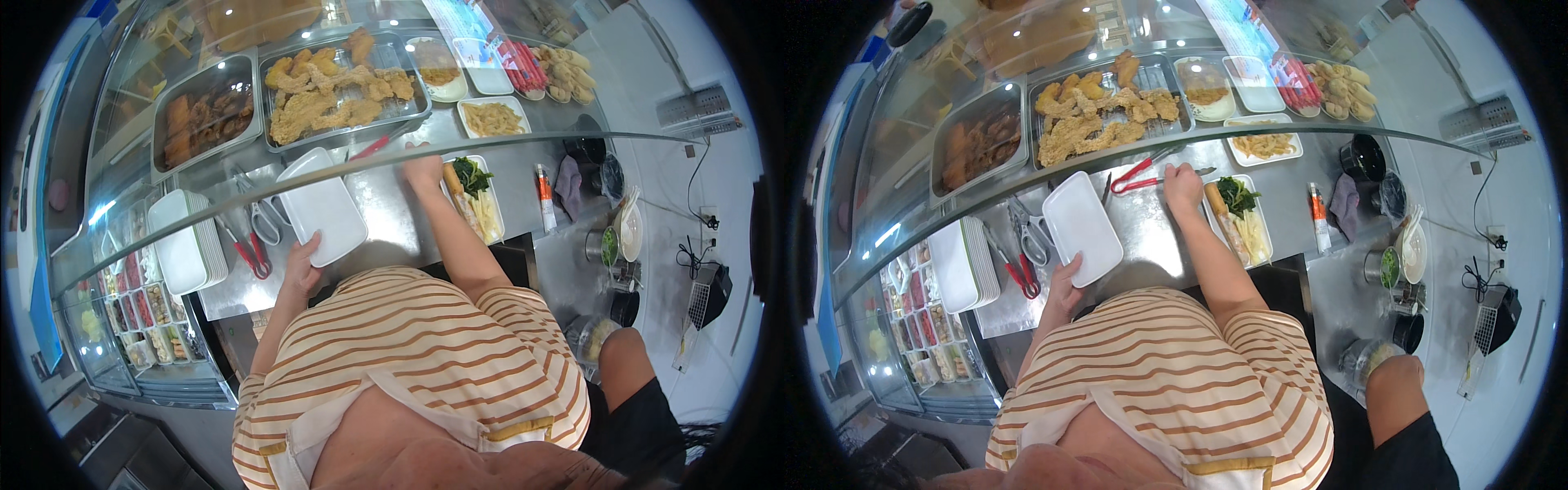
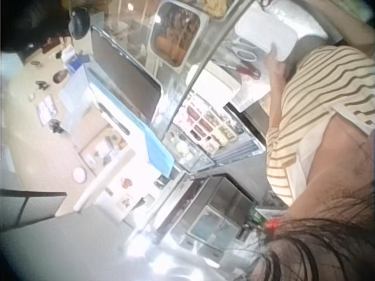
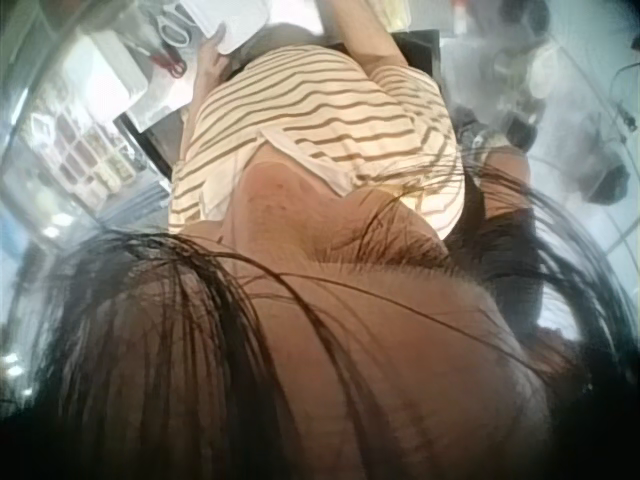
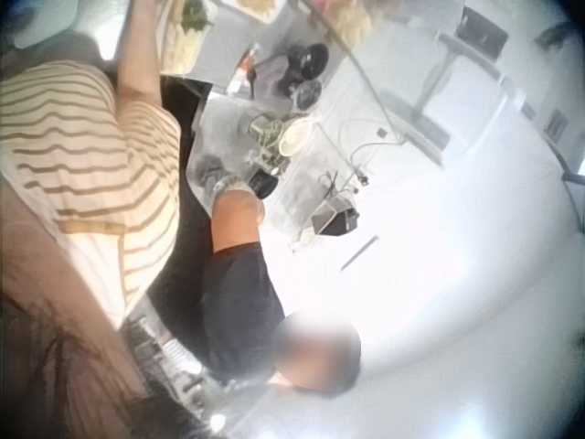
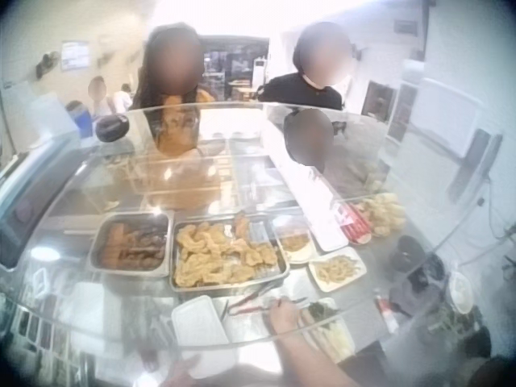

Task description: The person assembles food items on plates using tongs, picking ingredients from a refrigerated display case and arranging them on trays. They also handle plastic bags and bowls, adding condiments and organizing items on the counter.

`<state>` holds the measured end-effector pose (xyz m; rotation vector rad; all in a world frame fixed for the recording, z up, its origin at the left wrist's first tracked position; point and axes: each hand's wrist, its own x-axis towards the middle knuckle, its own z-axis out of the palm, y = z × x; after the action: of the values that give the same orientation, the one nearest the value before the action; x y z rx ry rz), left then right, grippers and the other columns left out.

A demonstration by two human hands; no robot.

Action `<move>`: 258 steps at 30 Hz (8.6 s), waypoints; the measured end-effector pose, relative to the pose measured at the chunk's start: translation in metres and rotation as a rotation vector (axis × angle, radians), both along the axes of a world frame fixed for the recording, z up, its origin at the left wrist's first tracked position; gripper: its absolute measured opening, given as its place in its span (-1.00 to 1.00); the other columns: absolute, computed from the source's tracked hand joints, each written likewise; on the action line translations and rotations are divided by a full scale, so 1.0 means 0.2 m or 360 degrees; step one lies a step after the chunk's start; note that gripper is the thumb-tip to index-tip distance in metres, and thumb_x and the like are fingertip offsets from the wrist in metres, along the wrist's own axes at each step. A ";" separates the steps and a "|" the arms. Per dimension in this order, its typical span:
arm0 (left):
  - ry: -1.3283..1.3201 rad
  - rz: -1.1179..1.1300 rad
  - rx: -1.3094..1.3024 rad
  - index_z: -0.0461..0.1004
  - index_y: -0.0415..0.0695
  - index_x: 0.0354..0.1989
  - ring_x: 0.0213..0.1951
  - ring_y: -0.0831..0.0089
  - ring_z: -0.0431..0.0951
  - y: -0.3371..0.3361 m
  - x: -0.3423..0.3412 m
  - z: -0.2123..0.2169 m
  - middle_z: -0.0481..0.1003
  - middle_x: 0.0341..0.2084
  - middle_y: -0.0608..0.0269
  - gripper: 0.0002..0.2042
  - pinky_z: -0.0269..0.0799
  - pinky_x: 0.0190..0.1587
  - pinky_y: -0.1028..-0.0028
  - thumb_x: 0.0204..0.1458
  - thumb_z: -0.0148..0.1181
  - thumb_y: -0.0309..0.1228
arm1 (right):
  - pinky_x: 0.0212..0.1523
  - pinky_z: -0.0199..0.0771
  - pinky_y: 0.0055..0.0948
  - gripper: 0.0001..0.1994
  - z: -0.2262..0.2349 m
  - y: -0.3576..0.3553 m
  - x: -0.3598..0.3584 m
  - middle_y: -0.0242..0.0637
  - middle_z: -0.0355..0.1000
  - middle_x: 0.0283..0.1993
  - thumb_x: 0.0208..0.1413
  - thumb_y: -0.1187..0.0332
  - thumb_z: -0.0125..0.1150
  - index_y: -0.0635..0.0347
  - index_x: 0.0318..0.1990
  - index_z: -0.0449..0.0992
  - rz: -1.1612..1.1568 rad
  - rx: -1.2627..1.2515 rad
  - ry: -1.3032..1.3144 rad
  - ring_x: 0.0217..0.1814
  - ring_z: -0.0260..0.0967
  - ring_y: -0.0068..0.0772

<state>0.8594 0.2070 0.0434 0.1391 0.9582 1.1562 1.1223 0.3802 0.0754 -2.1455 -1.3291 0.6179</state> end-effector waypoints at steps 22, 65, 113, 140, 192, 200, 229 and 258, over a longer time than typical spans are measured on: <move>-0.0170 -0.0253 0.0224 0.25 -0.26 0.08 -0.05 0.28 0.46 0.21 0.42 0.32 0.42 -0.07 0.12 -0.59 0.38 0.07 0.28 0.04 0.14 -0.50 | -0.23 0.45 -0.24 -0.49 0.20 -0.36 0.07 -0.04 0.47 -0.21 -0.08 0.26 0.17 0.14 0.09 0.29 0.1477 0.0155 0.0343 -0.26 0.46 -0.07; 0.0228 -0.0340 0.0073 0.21 -0.32 0.10 -0.02 0.18 0.44 0.46 0.45 0.15 0.38 -0.03 -0.01 -0.57 0.37 0.05 0.26 -0.01 -0.04 -0.70 | -0.35 0.43 -0.28 -0.79 0.45 0.41 0.01 -0.24 0.46 -0.29 0.00 0.39 0.00 0.25 -0.22 0.43 0.1747 0.0402 -0.1653 -0.21 0.44 -0.29; 0.0970 -0.0183 0.0185 0.34 -0.27 -0.03 -0.23 0.42 0.47 0.38 0.45 -0.11 0.47 -0.23 0.18 -0.68 0.40 -0.20 0.45 -0.01 0.04 -0.58 | -0.16 0.40 -0.13 -0.71 0.36 -0.32 0.23 0.03 0.46 -0.29 -0.09 0.29 0.11 0.31 -0.26 0.37 0.1045 -0.0465 -0.0439 -0.20 0.42 0.02; 0.1372 -0.0372 0.0128 0.48 -0.26 -0.34 -0.64 0.62 0.39 0.44 0.35 -0.16 0.46 -0.63 0.34 -0.87 0.29 -0.61 0.60 -0.05 0.14 -0.48 | -0.81 0.22 -0.37 -0.86 0.40 0.27 0.15 -0.17 0.31 -0.58 -0.05 0.56 0.09 0.46 -0.33 0.33 0.0310 -0.0204 0.1261 -0.75 0.27 -0.35; 0.1171 -0.0381 0.0101 0.43 -0.24 -0.50 -0.68 0.55 0.37 0.07 -0.08 -0.06 0.38 -0.68 0.31 -0.94 0.39 -0.65 0.52 -0.20 0.11 -0.60 | -0.36 0.44 -0.15 -0.55 -0.11 -0.51 -0.22 -0.05 0.33 -0.29 -0.06 0.07 0.20 0.26 -0.22 0.26 0.0594 0.0084 -0.0492 -0.31 0.41 -0.05; 0.1043 -0.0415 0.0126 0.40 -0.26 -0.48 -0.67 0.56 0.38 0.11 0.05 0.09 0.39 -0.68 0.31 -0.93 0.33 -0.68 0.57 -0.19 0.06 -0.64 | -0.35 0.39 -0.07 -0.58 -0.15 -0.50 -0.16 -0.06 0.33 -0.30 -0.06 0.05 0.20 0.22 -0.26 0.28 0.0390 0.0088 -0.0330 -0.33 0.40 0.01; 0.1529 -0.0574 0.0155 0.43 -0.30 -0.38 -0.65 0.48 0.46 0.24 0.18 -0.04 0.45 -0.62 0.22 -0.85 0.39 -0.70 0.50 -0.17 0.09 -0.53 | -0.21 0.37 -0.07 -0.59 -0.07 -0.48 0.00 0.00 0.37 -0.23 -0.06 0.08 0.14 0.28 -0.24 0.33 0.0280 -0.0127 0.0058 -0.22 0.39 0.05; 0.0928 -0.0731 0.0211 0.36 -0.22 -0.31 -0.62 0.54 0.46 0.23 0.08 0.15 0.47 -0.54 0.25 -0.84 0.40 -0.64 0.58 -0.11 -0.01 -0.55 | -0.14 0.40 -0.13 -0.74 0.18 -0.66 0.54 -0.08 0.40 -0.13 0.00 0.29 0.04 0.14 -0.15 0.45 -0.0455 0.0074 -0.0617 -0.07 0.36 -0.07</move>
<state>0.8750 0.2522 0.0732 0.7963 1.2718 0.7552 1.2302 0.2487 0.1113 -2.4378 -1.1709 0.0566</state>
